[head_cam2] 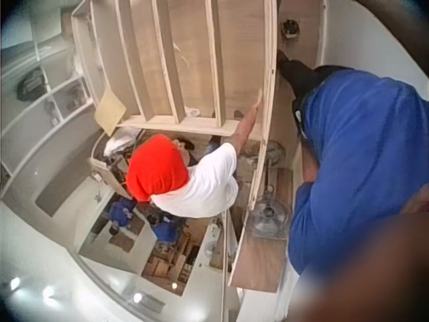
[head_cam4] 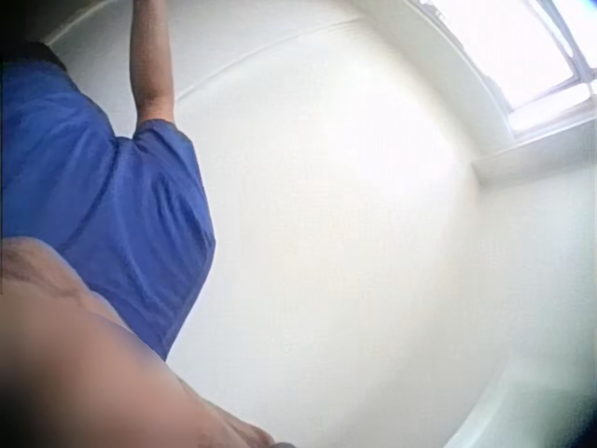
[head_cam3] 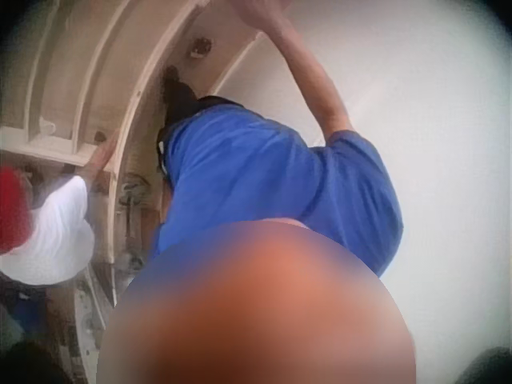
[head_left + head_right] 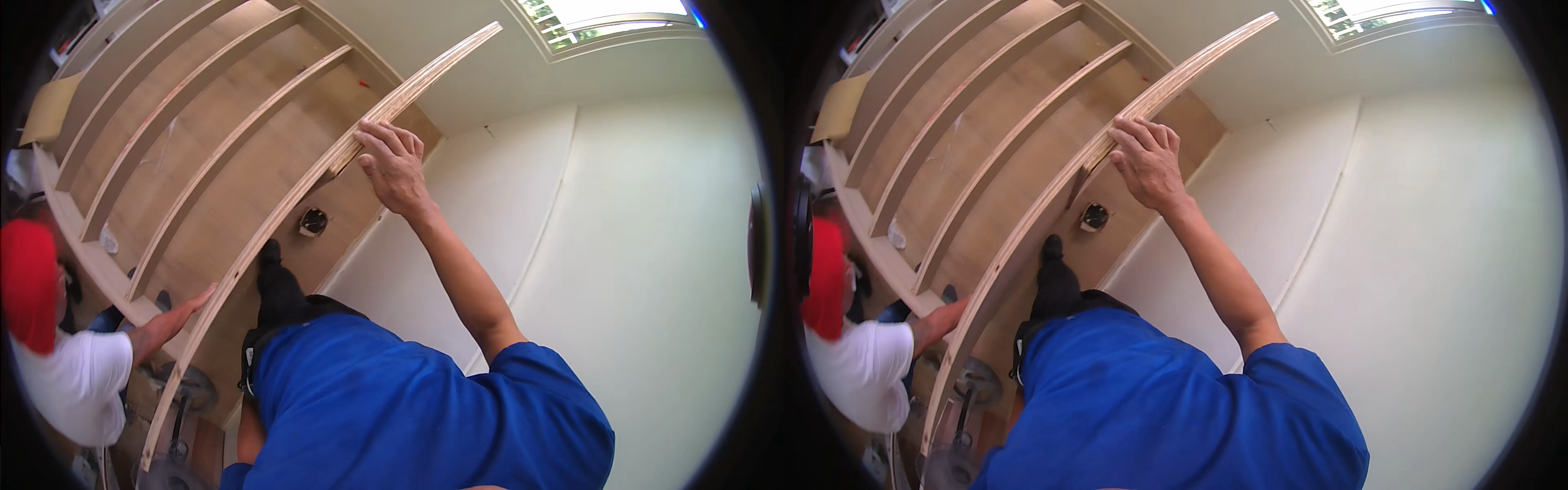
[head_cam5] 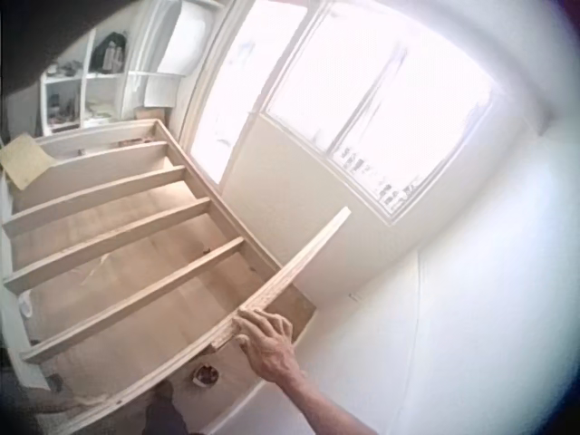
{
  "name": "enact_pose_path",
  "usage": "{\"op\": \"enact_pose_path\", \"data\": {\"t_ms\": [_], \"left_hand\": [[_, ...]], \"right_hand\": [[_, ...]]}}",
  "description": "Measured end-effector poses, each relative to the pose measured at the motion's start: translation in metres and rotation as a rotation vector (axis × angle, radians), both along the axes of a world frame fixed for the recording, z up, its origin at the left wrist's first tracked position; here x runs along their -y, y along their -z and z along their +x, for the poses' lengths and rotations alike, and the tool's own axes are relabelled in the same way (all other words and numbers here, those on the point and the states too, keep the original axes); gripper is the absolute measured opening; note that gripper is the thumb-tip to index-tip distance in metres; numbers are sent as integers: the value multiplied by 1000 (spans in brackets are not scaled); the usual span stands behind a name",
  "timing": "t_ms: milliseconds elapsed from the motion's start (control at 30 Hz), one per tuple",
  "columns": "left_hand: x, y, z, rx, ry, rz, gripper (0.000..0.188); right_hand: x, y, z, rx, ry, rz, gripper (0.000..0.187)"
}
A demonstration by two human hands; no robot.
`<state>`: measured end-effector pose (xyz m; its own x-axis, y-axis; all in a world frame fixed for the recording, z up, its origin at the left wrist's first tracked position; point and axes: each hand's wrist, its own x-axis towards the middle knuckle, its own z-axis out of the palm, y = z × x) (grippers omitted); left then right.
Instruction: The person kneels and uses a cordless drill to fasten screws into a wooden panel, then stands to attach a large wooden shelf unit to a wall. Another person assists by holding the unit steady.
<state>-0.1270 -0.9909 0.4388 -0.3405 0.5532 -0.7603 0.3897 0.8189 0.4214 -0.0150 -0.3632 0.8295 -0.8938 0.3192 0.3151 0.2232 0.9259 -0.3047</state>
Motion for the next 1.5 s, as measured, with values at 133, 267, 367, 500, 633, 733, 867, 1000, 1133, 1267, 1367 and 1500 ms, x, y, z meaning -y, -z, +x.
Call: {"op": "enact_pose_path", "data": {"t_ms": [133,267,367,500,633,733,867,1000,1133,1267,1367,1500], "left_hand": [[11,33,-146,-253,575,261,45],[76,-16,-233,-711,176,198,46],[130,-69,-235,-786,31,219,50],[120,-39,-29,-490,-709,-165,47],[-30,-43,195,-98,-1172,-342,45],[-134,-80,270,49,-1329,-417,43],[-224,-120,301,103,-1462,-457,40],[-266,-130,319,90,-1552,-195,37],[-314,-135,335,102,-1566,-60,28],[-357,-160,314,-3,-1565,-167,92],[-385,-176,309,30,-1513,-284,116],[-394,-151,329,20,-1497,-251,121]], "right_hand": [[-85,-20,-11,-101,39,7,32],[-169,-30,-12,-178,323,-197,31],[-204,-41,-27,-121,354,-100,30],[-279,-38,-35,-1,213,55,60],[-357,-40,-40,16,214,97,60],[-446,-46,-49,36,75,10,51],[-522,-64,-99,331,-114,-200,37],[-540,-58,-150,985,169,-98,56],[-535,-13,-178,1331,-214,-232,47],[-439,-5,-168,1254,-751,-287,48],[-356,-70,-168,1287,-718,-152,63],[-386,-43,-166,1222,-484,-41,66]]}}
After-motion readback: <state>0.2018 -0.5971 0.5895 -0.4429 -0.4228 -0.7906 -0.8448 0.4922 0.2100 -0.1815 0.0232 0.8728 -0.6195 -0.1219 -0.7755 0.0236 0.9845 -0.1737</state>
